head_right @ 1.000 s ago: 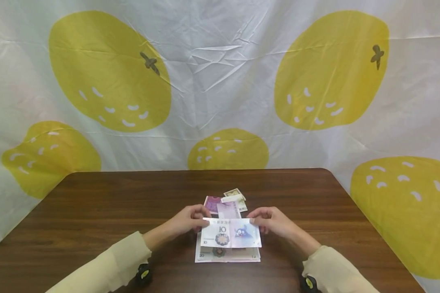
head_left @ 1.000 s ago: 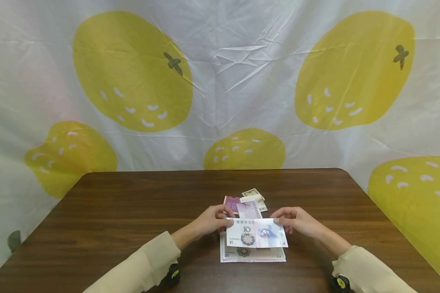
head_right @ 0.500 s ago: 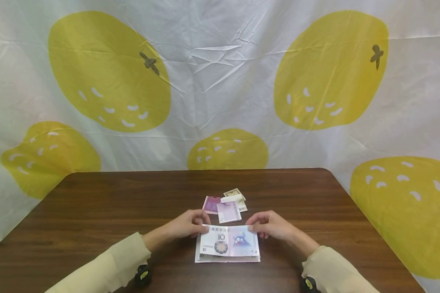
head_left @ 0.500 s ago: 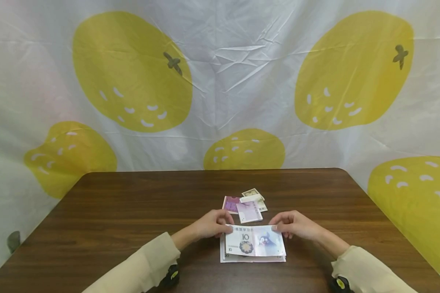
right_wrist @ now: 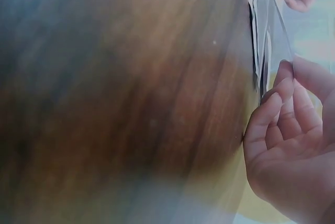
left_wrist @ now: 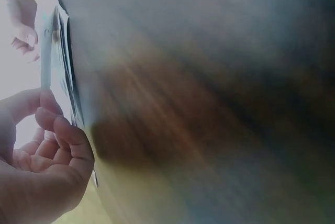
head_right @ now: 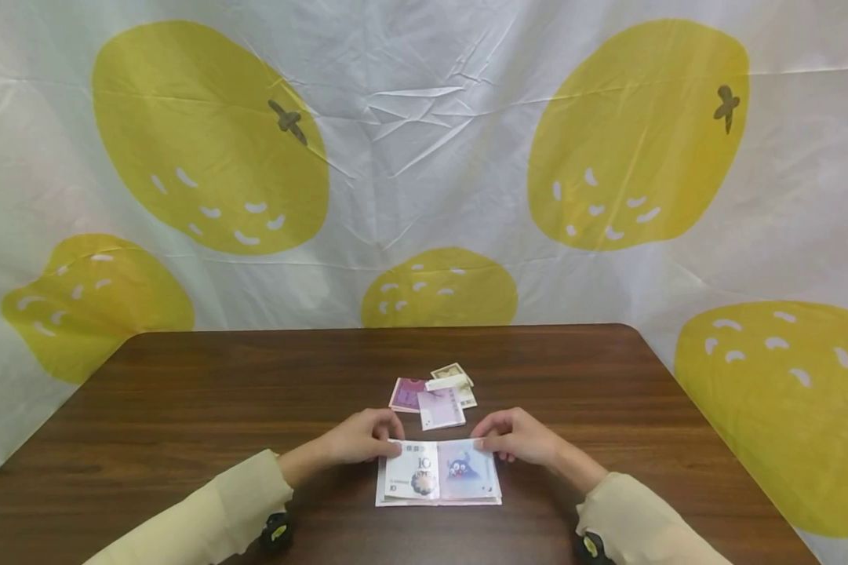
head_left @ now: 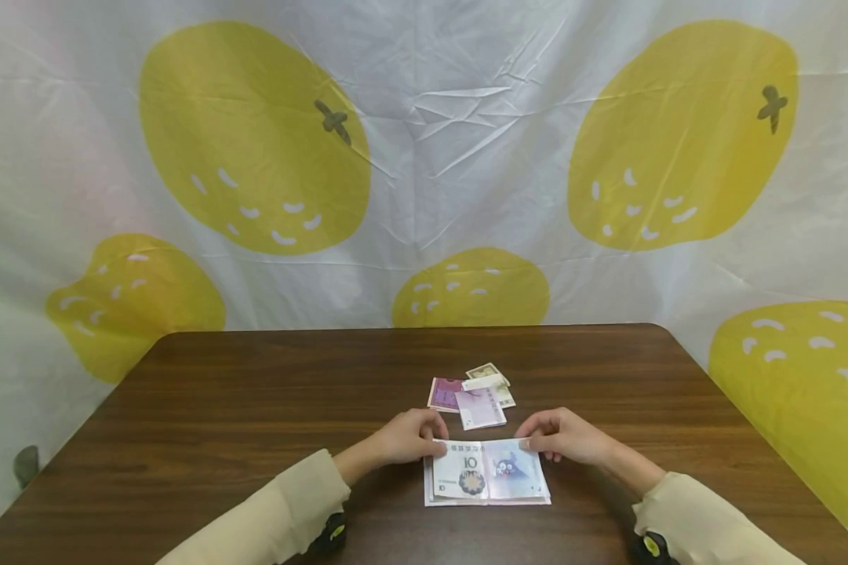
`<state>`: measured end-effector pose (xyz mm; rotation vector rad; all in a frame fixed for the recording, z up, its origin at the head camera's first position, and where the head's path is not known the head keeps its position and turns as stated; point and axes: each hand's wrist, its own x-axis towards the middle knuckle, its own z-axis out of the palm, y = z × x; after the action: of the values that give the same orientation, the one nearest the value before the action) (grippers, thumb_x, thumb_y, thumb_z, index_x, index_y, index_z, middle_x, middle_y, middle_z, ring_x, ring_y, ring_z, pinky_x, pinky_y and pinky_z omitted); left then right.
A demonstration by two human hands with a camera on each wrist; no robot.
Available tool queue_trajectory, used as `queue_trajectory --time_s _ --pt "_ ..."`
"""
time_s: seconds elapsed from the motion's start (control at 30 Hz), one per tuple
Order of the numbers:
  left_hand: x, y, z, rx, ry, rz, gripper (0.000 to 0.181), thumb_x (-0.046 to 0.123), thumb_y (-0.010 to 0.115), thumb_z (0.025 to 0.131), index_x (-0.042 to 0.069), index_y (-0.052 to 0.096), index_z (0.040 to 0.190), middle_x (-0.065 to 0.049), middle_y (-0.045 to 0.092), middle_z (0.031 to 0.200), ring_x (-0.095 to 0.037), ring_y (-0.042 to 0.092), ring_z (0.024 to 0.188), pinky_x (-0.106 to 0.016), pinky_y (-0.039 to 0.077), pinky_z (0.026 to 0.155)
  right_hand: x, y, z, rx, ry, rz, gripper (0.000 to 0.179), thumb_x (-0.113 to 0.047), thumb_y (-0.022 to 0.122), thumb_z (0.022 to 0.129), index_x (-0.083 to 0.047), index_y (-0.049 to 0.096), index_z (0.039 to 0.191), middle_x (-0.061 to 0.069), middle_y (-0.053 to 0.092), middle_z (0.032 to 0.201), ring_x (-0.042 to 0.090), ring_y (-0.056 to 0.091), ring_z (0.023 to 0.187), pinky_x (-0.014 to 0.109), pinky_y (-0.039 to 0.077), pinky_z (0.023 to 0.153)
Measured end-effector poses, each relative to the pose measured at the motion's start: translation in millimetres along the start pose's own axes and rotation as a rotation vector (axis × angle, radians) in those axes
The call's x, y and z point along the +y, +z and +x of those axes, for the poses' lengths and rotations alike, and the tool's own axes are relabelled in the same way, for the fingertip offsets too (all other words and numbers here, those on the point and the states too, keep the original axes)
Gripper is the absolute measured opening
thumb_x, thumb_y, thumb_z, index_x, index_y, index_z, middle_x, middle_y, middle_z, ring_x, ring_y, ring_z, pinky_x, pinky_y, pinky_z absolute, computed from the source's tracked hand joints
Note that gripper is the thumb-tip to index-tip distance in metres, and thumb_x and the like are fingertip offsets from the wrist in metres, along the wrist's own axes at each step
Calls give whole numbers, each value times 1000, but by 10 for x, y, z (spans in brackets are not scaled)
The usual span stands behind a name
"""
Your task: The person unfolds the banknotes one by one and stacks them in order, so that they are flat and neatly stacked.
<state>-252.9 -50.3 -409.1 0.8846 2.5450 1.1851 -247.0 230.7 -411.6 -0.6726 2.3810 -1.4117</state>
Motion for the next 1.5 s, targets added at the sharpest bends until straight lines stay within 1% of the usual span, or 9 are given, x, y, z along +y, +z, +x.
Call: queue_trajectory --time_s 0.33,0.5,0.67,0.9,1.2,1.37,1.5 --pt "17 24 -6 -5 -5 82 10 5 65 74 7 57 80 5 47 52 -5 42 45 -19 33 43 -24 22 3 12 10 -75 16 -14 63 79 -1 64 89 0 52 63 9 44 50 20 36 43" --pt "46 31 -9 -5 -6 122 10 6 65 74 7 56 79 6 44 53 -5 40 45 -19 30 42 -34 26 1 13 -4 -101 15 -12 64 78 0 64 88 1 51 65 9 42 50 21 36 41" --pt "63 41 -12 -5 -3 146 11 6 66 74 7 56 79 6 44 53 -5 40 46 -19 30 43 1 33 12 28 -12 -155 11 -12 66 77 -3 64 85 -1 49 65 8 42 50 21 36 40" --pt "71 53 -19 -3 13 221 13 9 68 73 8 56 77 5 44 56 -5 40 49 -20 32 46 20 50 24 46 -49 -235 10 -13 67 76 -6 64 82 -2 51 67 7 43 49 22 37 39" --pt "78 48 -21 1 14 241 13 10 68 73 8 56 77 5 44 56 -5 40 50 -20 33 46 -26 68 33 83 -96 -348 10 -14 70 74 -9 62 78 -3 52 69 9 45 55 24 39 43" --pt "85 45 -21 4 -5 231 13 10 68 73 7 56 79 4 44 56 -6 40 49 -20 33 46 -29 74 31 81 -59 -331 11 -14 69 74 -8 62 80 -2 52 70 9 44 51 24 39 40" --pt "81 41 -13 34 -10 195 14 9 67 74 6 56 82 5 45 55 -5 40 47 -20 33 44 -47 67 25 78 -22 -267 12 -13 68 75 -6 62 84 0 52 72 10 45 51 25 40 41"
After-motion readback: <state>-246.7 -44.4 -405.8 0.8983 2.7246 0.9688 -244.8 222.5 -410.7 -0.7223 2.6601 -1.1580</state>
